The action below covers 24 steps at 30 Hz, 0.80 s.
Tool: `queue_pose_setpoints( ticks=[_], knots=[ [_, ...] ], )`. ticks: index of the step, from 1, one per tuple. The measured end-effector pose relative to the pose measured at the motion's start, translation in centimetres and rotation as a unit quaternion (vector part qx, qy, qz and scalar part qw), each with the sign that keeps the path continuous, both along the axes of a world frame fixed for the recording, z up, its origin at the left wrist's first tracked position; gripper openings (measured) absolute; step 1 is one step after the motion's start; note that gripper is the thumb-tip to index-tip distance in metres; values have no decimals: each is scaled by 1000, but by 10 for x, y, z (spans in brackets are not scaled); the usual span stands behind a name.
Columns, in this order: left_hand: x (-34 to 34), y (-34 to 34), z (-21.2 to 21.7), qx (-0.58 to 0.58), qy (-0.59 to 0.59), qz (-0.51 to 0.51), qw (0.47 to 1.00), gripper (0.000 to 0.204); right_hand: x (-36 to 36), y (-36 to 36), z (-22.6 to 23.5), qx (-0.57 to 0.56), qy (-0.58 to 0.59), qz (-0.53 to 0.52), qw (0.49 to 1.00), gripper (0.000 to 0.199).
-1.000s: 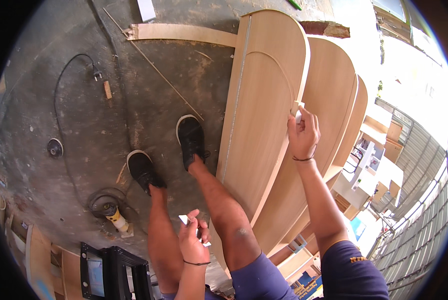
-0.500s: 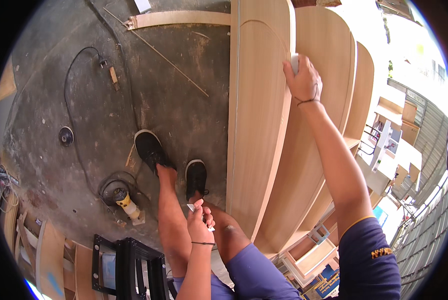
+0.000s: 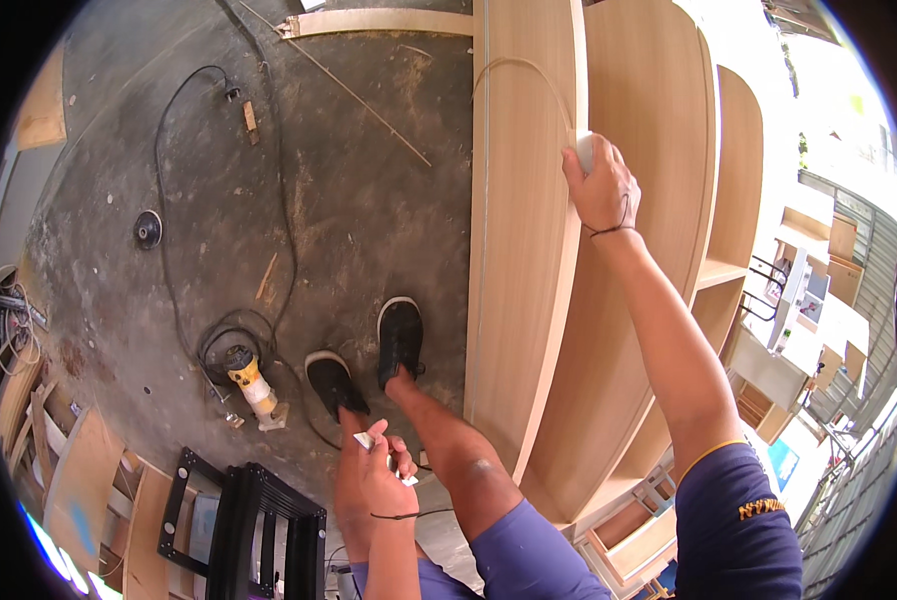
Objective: The person rubs the edge of a curved wooden shelf by hand and later uses a small block to sand or wipe the surface before measuring the unit with a tape measure.
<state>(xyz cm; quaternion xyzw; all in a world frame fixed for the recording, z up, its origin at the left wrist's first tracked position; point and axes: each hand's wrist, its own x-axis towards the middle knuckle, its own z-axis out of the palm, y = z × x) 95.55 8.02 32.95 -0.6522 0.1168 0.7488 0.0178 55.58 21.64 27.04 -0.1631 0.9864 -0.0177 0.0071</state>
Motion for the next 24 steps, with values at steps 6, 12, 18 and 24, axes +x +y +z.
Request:
queue_pose_setpoints(
  ticks=[6, 12, 18, 24],
  knots=[
    [87, 14, -2, -4, -17, -6, 1000, 24, 70, 28, 3, -7, -9, -16, 1000, 39],
    [145, 16, 3, -36, -19, -16, 999, 24, 155, 64, 7, 15, -23, -39, 999, 40],
    [213, 39, 8, -28, 15, -77, 997, 25, 270, 112, 14, 0, -51, -51, 997, 39],
    [290, 80, 19, -15, -13, -135, 991, 24, 315, 127, 7, -24, -20, -55, 998, 37]
  ],
)
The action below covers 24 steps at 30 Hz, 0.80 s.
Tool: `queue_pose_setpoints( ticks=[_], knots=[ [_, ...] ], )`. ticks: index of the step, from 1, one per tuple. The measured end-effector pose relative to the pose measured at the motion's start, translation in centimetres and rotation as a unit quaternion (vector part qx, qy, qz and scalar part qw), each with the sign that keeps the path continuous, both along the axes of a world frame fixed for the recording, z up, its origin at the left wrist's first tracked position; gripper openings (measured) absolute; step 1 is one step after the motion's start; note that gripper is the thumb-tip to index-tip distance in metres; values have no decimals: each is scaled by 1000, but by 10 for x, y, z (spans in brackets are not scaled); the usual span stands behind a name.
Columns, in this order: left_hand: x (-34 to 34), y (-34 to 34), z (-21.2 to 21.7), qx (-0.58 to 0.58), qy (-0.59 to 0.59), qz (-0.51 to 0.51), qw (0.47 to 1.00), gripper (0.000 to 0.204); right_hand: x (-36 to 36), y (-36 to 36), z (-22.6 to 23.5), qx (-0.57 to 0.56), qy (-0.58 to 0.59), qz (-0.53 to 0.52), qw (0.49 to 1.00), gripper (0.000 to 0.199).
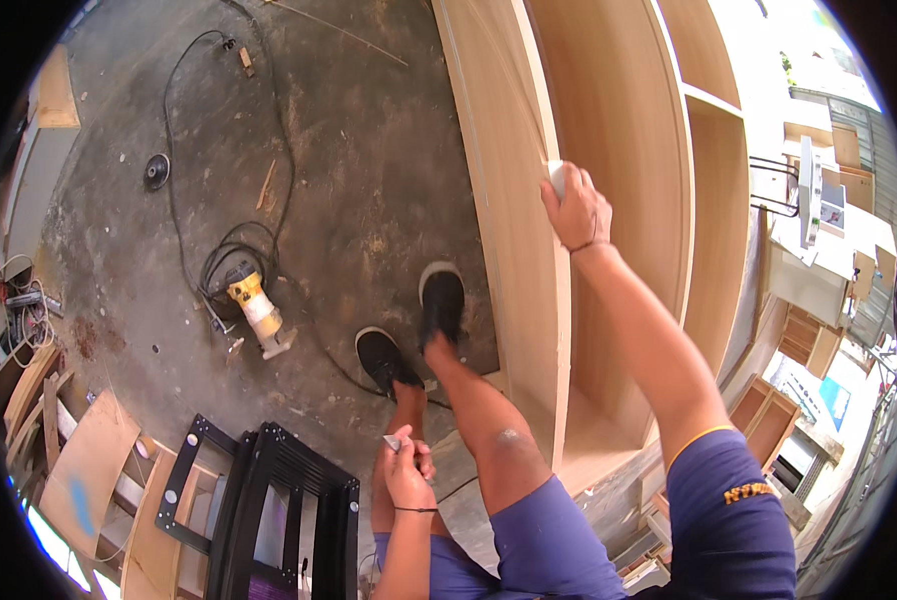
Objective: The person rubs the edge of a curved wooden shelf by hand and later uses a small block to sand or wipe the surface before measuring the unit with a tape measure.
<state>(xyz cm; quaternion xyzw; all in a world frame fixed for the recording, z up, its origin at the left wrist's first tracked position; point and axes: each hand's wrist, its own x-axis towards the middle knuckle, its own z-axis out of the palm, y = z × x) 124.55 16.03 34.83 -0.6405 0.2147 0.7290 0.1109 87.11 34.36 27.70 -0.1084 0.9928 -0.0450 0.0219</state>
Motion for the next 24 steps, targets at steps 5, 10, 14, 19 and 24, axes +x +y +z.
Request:
queue_pose_setpoints(
  ticks=[5, 10, 14, 19, 24],
  knots=[
    [75, 46, -6, 41, -27, -13, 999, 27, -1, 11, -1, 26, -19, 15, 999, 40],
    [112, 78, -15, 35, -29, -9, 999, 23, 22, 24, -1, 17, -9, 27, 999, 39],
    [141, 101, -7, 27, -22, 0, 999, 24, 67, 44, 0, 4, -14, 38, 999, 40],
    [134, 93, 62, -13, 49, 56, 997, 31, 147, 76, 11, -9, -34, 19, 999, 38],
    [177, 100, 68, -56, 61, 58, 995, 33, 211, 105, 10, 1, -37, 7, 999, 36]
  ],
)
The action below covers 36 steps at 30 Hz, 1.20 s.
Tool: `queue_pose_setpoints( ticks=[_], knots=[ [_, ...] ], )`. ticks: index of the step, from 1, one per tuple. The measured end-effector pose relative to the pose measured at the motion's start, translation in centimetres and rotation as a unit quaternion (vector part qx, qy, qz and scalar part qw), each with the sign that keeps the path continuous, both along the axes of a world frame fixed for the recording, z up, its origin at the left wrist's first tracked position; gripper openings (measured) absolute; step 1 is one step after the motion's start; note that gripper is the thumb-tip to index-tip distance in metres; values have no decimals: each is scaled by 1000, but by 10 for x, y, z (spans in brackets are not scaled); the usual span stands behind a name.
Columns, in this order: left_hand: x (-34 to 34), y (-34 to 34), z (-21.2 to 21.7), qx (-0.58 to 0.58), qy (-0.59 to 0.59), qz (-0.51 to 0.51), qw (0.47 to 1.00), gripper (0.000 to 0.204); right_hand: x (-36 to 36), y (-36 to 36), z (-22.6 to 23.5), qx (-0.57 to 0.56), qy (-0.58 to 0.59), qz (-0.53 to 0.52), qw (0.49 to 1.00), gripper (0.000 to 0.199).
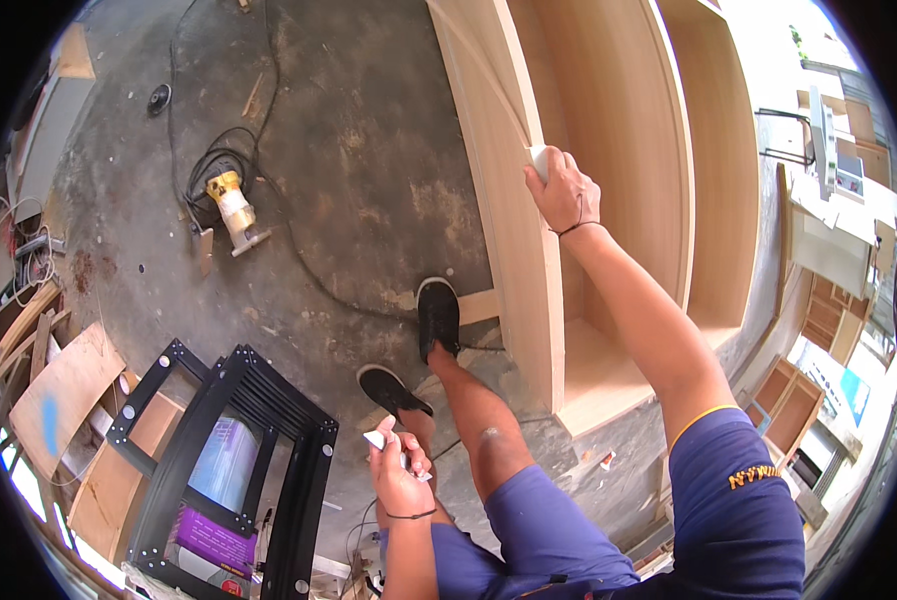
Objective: The person rubs the edge of a curved wooden shelf by hand and later uses a small block to sand or wipe the surface before measuring the unit with a tape measure.
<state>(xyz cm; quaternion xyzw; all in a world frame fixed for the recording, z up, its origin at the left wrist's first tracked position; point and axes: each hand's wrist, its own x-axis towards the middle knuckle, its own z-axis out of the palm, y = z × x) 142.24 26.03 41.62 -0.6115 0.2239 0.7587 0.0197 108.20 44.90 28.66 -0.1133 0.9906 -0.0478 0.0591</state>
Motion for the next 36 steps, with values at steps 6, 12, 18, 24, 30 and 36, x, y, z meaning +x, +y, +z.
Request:
queue_pose_setpoints(
  ticks=[6, 12, 18, 24, 30, 36],
  knots=[
    [77, 23, -15, 20, -16, 0, 1000, 32, 73, 29, 1, 10, -3, 14, 1000, 37],
    [144, 32, -20, 31, -27, -23, 999, 34, 162, 65, 2, 18, 7, -18, 1000, 35],
    [201, 39, -15, 34, -18, -27, 999, 35, 238, 93, 11, 48, -30, -33, 998, 34],
    [242, 49, -5, 51, -50, -15, 997, 34, 254, 87, 30, 110, -133, -63, 983, 39],
    [265, 65, -11, 51, -77, -8, 996, 37, 239, 81, 32, 150, -155, -60, 974, 40],
    [262, 68, -24, 32, -68, -14, 997, 36, 247, 90, 26, 147, -134, -32, 979, 36]
  ],
)
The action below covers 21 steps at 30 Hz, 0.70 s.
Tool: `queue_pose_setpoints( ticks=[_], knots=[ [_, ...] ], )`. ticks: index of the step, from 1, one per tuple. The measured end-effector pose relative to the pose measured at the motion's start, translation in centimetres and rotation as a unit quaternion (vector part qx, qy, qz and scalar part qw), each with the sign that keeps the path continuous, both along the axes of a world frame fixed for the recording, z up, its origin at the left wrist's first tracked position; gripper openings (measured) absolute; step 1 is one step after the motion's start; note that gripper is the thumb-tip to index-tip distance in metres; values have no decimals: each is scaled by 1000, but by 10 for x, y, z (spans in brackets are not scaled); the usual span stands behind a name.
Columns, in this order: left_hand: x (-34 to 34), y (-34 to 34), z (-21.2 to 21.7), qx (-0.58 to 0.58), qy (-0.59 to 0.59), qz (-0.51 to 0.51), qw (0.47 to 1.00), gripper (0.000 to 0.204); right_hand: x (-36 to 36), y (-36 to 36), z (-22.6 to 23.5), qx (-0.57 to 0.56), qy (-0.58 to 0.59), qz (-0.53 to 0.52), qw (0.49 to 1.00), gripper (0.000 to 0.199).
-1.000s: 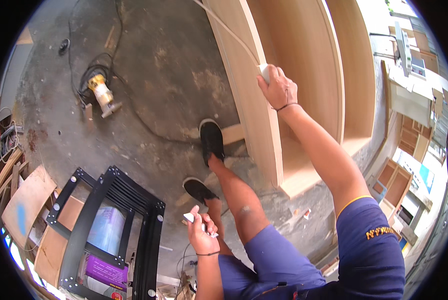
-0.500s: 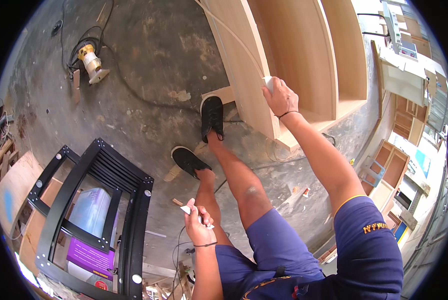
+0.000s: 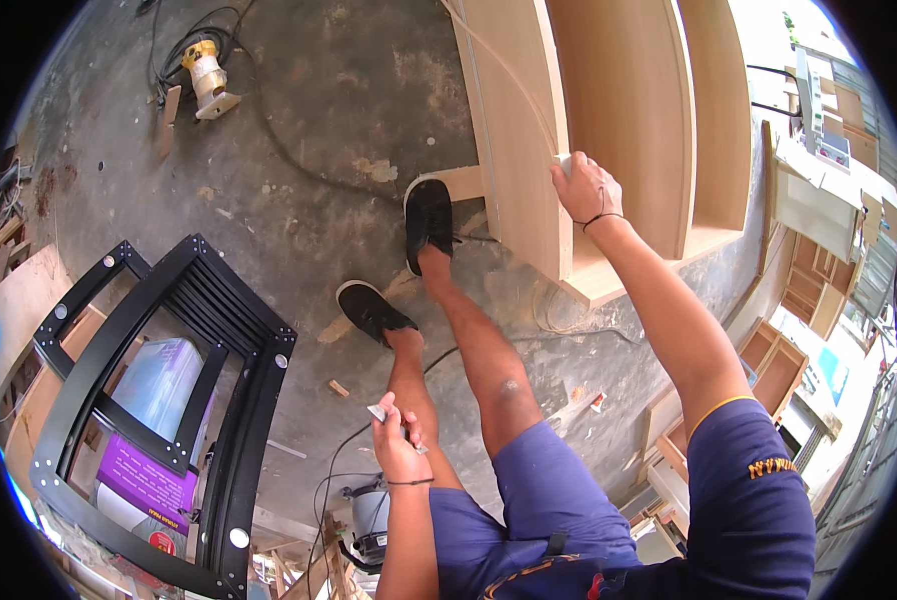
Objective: The person rubs the edge of a curved wooden shelf by hand and later uses a small block to sand or wipe the surface before measuring the unit with a tape measure.
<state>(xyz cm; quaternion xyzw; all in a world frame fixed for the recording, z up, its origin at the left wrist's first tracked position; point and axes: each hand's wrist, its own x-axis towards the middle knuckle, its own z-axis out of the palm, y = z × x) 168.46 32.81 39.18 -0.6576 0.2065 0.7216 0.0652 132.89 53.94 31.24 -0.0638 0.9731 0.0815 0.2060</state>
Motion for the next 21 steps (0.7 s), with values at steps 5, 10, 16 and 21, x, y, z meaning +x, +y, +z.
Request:
queue_pose_setpoints(
  ticks=[5, 10, 16, 21],
  knots=[
    [-12, 5, 4, 19, 17, 31, 999, 35, 21, 12, -5, -15, 13, 8, 1000, 35],
    [-2, 13, 7, 32, 18, 29, 999, 33, 58, 24, 0, -23, -4, -1, 1000, 34],
    [6, 9, 10, 21, 7, 44, 999, 32, 89, 41, 7, -14, 1, 29, 999, 32],
    [5, 3, 15, 19, 11, 48, 999, 31, 103, 39, 15, 28, -25, 2, 999, 33]
  ],
)
